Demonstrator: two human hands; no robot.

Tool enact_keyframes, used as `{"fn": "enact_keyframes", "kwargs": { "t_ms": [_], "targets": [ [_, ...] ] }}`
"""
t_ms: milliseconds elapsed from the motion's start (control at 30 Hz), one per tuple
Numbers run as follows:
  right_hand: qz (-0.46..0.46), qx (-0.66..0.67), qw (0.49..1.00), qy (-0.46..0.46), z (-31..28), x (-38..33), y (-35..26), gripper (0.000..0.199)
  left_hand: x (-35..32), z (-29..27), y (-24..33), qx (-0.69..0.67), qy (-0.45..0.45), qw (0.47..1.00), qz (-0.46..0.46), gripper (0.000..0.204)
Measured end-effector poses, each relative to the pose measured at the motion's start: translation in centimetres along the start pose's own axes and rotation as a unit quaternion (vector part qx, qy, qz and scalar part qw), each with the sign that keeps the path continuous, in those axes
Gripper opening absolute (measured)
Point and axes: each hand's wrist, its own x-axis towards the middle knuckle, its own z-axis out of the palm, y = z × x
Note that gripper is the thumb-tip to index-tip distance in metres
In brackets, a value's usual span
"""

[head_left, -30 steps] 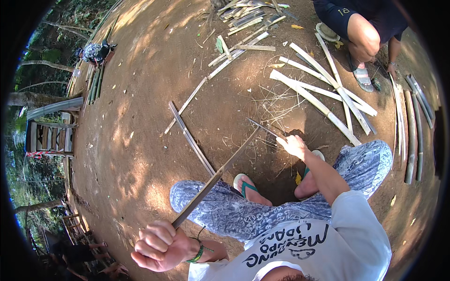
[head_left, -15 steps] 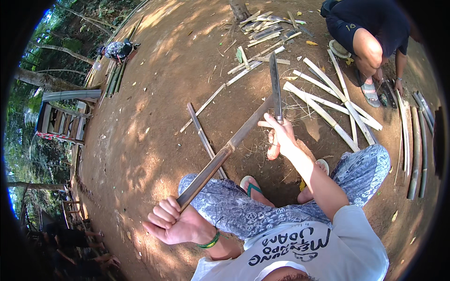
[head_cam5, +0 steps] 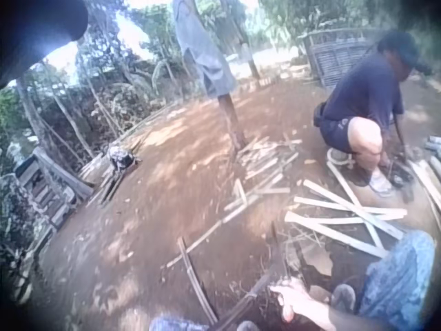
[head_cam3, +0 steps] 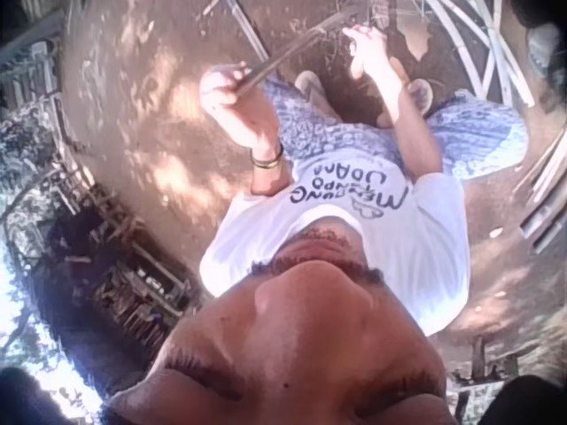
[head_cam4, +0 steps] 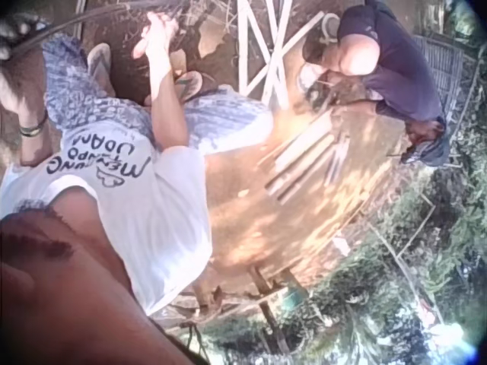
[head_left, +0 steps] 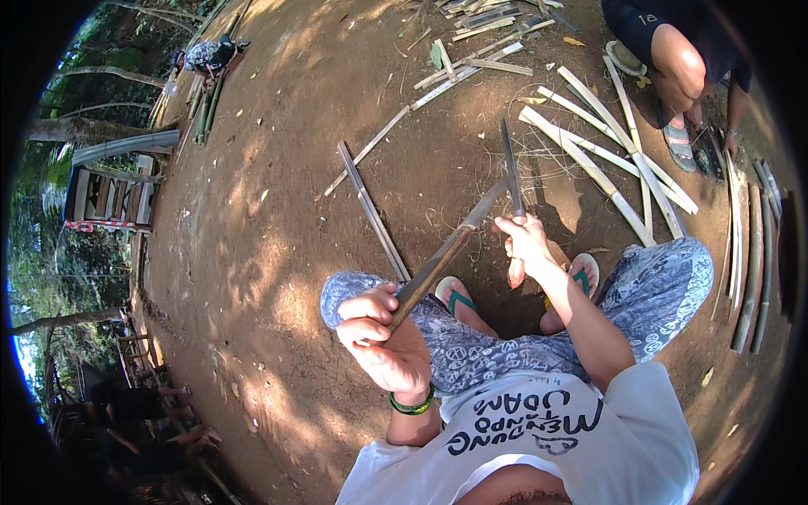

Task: The person sits on the ground and uses a machete to shave thin strips of bamboo. They hold the bamboo in their left hand and repeatedly strike the blade against the wood to remove the outer layer, creating long, thin slivers.

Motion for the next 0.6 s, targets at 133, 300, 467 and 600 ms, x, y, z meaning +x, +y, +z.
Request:
{"fn": "enact_keyframes", "kwargs": {
  "t_ms": [133,300,467,600],
  "targets": [
    [-0.029,-0.021,0.998,-0.041,-0.6,-6.9,-1.7,0.035,1.6,-0.8,0.3,0.103,-0.046,0.993,0.032,0.032],
    [-0.157,-0.12,0.951,-0.239,0.2,-16.1,-6.8,0.043,1.7,-0.4,-0.5,0.024,-0.004,0.999,0.048,0.035],
    [-0.245,-0.202,0.894,-0.317,0.8,-18.7,-10.3,0.033,1.7,1.0,-0.5,0.019,-0.062,0.995,0.076,0.031],
    [-0.304,-0.164,0.889,-0.302,1.1,-18.2,-9.6,0.049,2.0,1.1,-1.1,0.039,-0.107,0.987,0.114,0.024]
  ]
}}
